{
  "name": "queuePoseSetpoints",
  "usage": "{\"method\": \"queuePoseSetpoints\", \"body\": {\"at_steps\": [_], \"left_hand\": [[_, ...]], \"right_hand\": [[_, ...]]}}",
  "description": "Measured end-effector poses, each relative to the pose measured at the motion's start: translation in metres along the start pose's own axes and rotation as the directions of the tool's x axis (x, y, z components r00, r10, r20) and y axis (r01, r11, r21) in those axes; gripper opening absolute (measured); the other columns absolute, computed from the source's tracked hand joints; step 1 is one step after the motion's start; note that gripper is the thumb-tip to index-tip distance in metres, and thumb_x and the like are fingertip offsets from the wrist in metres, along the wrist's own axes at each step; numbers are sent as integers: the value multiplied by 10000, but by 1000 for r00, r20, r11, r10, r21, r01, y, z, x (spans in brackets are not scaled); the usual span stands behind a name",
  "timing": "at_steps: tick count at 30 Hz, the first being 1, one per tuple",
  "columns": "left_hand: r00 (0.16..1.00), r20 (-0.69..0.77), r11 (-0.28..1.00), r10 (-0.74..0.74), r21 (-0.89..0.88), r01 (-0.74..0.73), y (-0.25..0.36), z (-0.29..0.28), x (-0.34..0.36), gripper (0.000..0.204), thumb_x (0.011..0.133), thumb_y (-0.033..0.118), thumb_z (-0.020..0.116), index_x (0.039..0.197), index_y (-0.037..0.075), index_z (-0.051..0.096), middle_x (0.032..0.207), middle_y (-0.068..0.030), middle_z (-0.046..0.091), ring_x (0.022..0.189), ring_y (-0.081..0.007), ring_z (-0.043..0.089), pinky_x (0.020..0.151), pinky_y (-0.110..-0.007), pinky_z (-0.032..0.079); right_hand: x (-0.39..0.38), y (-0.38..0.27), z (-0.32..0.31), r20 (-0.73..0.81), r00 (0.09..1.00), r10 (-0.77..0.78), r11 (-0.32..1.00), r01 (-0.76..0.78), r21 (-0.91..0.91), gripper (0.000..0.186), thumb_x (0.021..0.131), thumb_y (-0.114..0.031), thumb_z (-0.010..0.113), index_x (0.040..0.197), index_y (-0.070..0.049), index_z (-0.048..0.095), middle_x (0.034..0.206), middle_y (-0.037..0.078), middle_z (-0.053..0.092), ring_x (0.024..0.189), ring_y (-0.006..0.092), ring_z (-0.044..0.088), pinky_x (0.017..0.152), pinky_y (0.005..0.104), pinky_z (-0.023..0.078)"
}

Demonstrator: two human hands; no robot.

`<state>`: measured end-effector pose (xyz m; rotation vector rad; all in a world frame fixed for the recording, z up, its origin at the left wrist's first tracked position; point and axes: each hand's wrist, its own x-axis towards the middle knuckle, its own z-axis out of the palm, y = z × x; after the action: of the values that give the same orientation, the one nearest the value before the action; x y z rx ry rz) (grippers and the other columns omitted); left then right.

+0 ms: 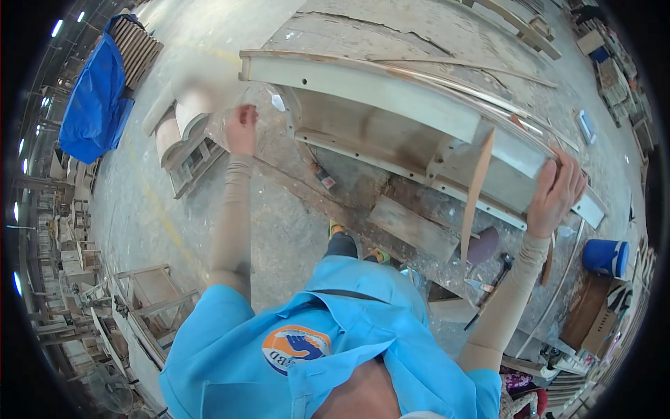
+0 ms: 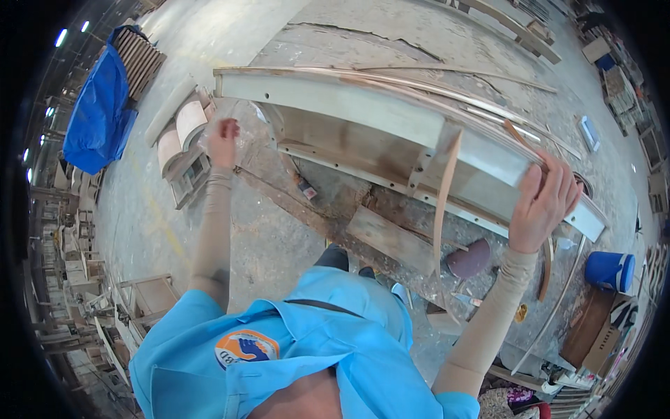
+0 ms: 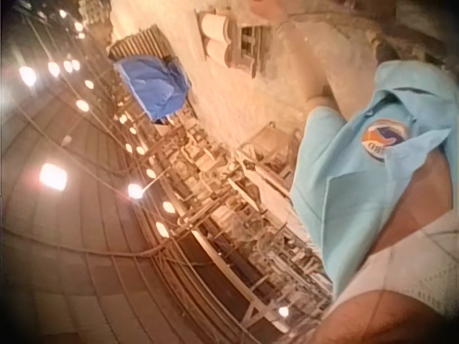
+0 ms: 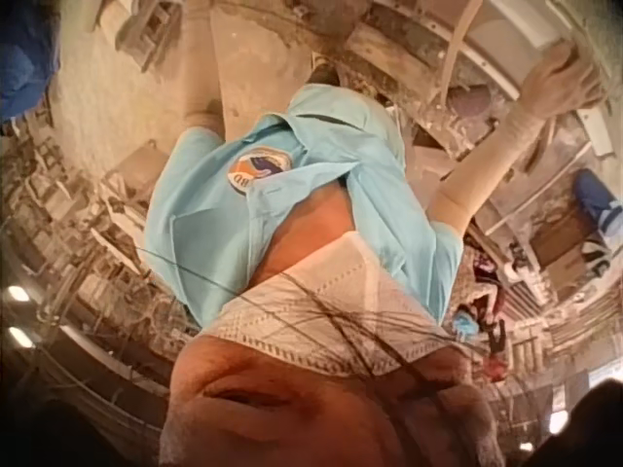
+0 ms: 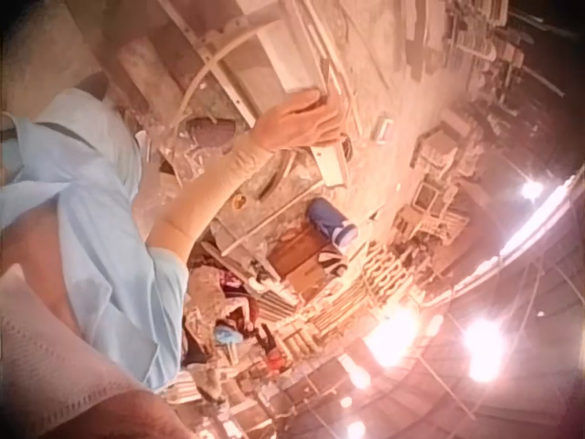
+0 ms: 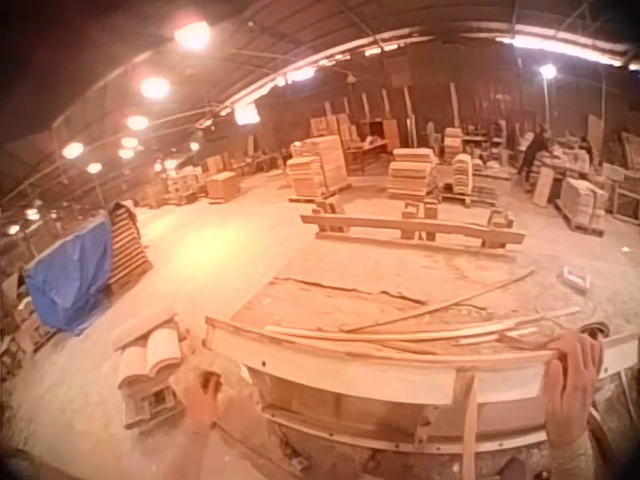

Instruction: The person applies glue to a curved wooden frame and adheres thin veneer strips along its edge. They use a utility knife to trim the veneer flush with the frame surface, repeating the process for multiple strips.

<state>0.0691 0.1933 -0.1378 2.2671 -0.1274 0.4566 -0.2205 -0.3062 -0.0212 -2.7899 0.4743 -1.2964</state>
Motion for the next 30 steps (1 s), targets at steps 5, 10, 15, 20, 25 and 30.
{"method": "queuePoseSetpoints", "body": {"at_steps": [5,10,15,20,25,30], "left_hand": [[996,53,995,-73,74,69,-99,80,14,656,793,177,803,1381,109,519,1160,-106,643,848,-232,648,763,-360,543],[999,51,988,10,153,-18,-124,129,33,534,785,181,805,1263,48,607,1023,-123,668,813,-259,648,768,-381,539],[983,-59,984,-176,5,176,-117,125,31,357,894,233,736,1117,-22,625,1002,-114,672,864,-233,640,784,-385,522],[996,-84,971,-13,-238,-7,-87,51,-22,437,998,263,636,1306,-11,492,1195,-123,593,1055,-209,588,911,-361,495],[997,35,936,70,-348,-53,56,-21,-99,452,1027,225,569,1380,-26,440,1171,-113,582,1048,-187,576,925,-335,473],[923,40,868,382,-359,-343,168,-40,-128,471,1046,274,496,1404,-15,394,1015,-97,575,915,-174,546,875,-332,458]], "right_hand": [[0,3,-1,49,999,1,1000,0,-21,211,1018,-205,493,1145,-105,629,1143,61,634,1125,260,556,1095,433,268],[0,2,-5,58,998,20,998,-16,-62,215,1014,-193,490,1156,-98,620,1139,72,628,1124,273,554,1106,469,265],[5,-5,-6,49,997,53,998,-51,-36,208,985,-217,535,1140,-111,625,1107,74,610,1128,280,540,1118,508,251],[5,-5,-7,62,993,96,995,-97,17,241,954,-265,589,1138,-115,625,1076,70,603,1095,280,538,1114,499,255],[8,-11,-9,33,999,42,999,-42,7,285,924,-345,636,1116,-134,650,1000,48,593,1043,264,537,1078,463,289],[13,-10,-13,57,998,22,999,-24,35,277,895,-347,679,1061,-127,662,998,44,587,1018,266,532,1008,445,347]]}}
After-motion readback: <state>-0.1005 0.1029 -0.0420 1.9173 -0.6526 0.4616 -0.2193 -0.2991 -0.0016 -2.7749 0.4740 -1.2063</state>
